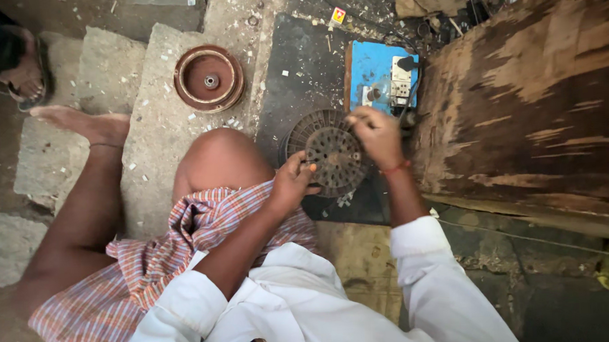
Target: The person sits on the floor of a workshop with a metal blower impeller. They fit a small hub component into the center of the impeller, tap it into place, and then work around the impeller blades with a small hand tool, turning the impeller as they go.
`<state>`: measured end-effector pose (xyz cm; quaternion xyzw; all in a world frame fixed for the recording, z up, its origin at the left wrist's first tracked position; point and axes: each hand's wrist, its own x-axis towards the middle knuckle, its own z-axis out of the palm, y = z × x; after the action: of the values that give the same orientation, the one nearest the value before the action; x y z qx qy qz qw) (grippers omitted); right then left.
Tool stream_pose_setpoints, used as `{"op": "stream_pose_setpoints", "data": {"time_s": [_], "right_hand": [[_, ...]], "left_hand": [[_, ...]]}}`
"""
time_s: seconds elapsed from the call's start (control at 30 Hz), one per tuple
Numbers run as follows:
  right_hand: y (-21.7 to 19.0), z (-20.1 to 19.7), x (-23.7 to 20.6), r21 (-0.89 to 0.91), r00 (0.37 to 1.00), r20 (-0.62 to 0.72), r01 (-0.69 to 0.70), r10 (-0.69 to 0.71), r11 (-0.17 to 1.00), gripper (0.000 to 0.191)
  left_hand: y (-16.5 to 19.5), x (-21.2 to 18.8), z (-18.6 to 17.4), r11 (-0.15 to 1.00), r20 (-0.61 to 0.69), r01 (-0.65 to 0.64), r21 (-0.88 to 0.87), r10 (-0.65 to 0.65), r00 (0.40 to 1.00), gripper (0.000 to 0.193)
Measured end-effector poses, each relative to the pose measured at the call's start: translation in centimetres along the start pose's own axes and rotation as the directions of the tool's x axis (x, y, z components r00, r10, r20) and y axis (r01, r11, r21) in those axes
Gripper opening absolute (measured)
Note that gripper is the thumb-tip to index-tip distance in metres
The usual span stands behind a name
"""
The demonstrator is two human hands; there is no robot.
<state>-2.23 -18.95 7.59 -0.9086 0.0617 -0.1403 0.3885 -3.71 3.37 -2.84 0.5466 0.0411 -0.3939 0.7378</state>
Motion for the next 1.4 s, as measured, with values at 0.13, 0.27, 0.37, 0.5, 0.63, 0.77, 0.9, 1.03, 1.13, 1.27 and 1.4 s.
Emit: {"op": "stream_pose_setpoints", "data": {"time_s": [0.13,0.27,0.37,0.5,0.63,0.77,0.9,1.03,1.13,1.27,1.4], "right_hand": [[0.3,-1.4,-1.0,0.099,0.994,0.055,-0.102,0.097,0.990,0.008],[-0.3,-0.8,0.7,-0.002,0.941,0.266,0.217,-0.209,0.976,0.009],[-1.1,-0.5,1.4,-0.040,0.899,0.347,0.300,-0.268,0.953,0.009],[-1.5,-0.2,0.8,-0.056,0.877,0.351,0.369,-0.328,0.928,0.009],[-1.0,0.2,-0.3,-0.110,0.884,0.342,0.374,-0.318,0.921,0.009],[-0.8,0.6,-0.7,-0.133,0.898,0.304,0.371,-0.319,0.919,0.008],[-1.0,0.8,-0.8,-0.104,0.907,0.286,0.350,-0.310,0.931,0.008],[-1.2,0.8,-0.8,-0.123,0.910,0.296,0.338,-0.290,0.933,0.008],[-1.4,0.8,-0.8,-0.165,0.909,0.313,0.339,-0.276,0.926,0.008],[-1.7,1.0,-0.7,-0.156,0.906,0.294,0.359,-0.304,0.920,0.010],[-1.7,1.1,-0.5,-0.208,0.908,0.317,0.347,-0.273,0.914,0.010]], "left_hand": [[-0.4,0.0,0.2,1.000,0.009,0.001,-0.023,-0.001,1.000,0.045],[0.2,0.7,0.2,0.997,-0.035,0.069,-0.033,-0.070,0.997,0.046],[1.6,1.1,-0.5,0.993,0.016,0.110,-0.043,-0.109,0.994,0.047],[4.5,1.8,-1.1,0.986,0.093,0.122,0.110,-0.133,0.987,0.047],[6.4,1.0,-0.8,0.881,0.000,-0.025,0.472,0.028,1.000,0.044],[7.2,-0.2,-0.2,0.498,0.076,-0.330,0.802,0.463,0.883,0.040],[8.2,-0.5,-0.1,0.472,0.052,-0.241,0.848,0.378,0.924,0.039],[8.9,-1.7,-0.1,0.364,-0.017,-0.128,0.922,0.368,0.930,0.025],[9.0,-3.9,0.2,0.298,0.010,-0.158,0.941,0.443,0.896,0.028],[9.3,-6.2,0.5,0.219,0.165,-0.340,0.914,0.566,0.808,0.065],[9.2,-6.4,1.1,0.055,0.228,-0.292,0.955,0.496,0.838,0.084]]}}
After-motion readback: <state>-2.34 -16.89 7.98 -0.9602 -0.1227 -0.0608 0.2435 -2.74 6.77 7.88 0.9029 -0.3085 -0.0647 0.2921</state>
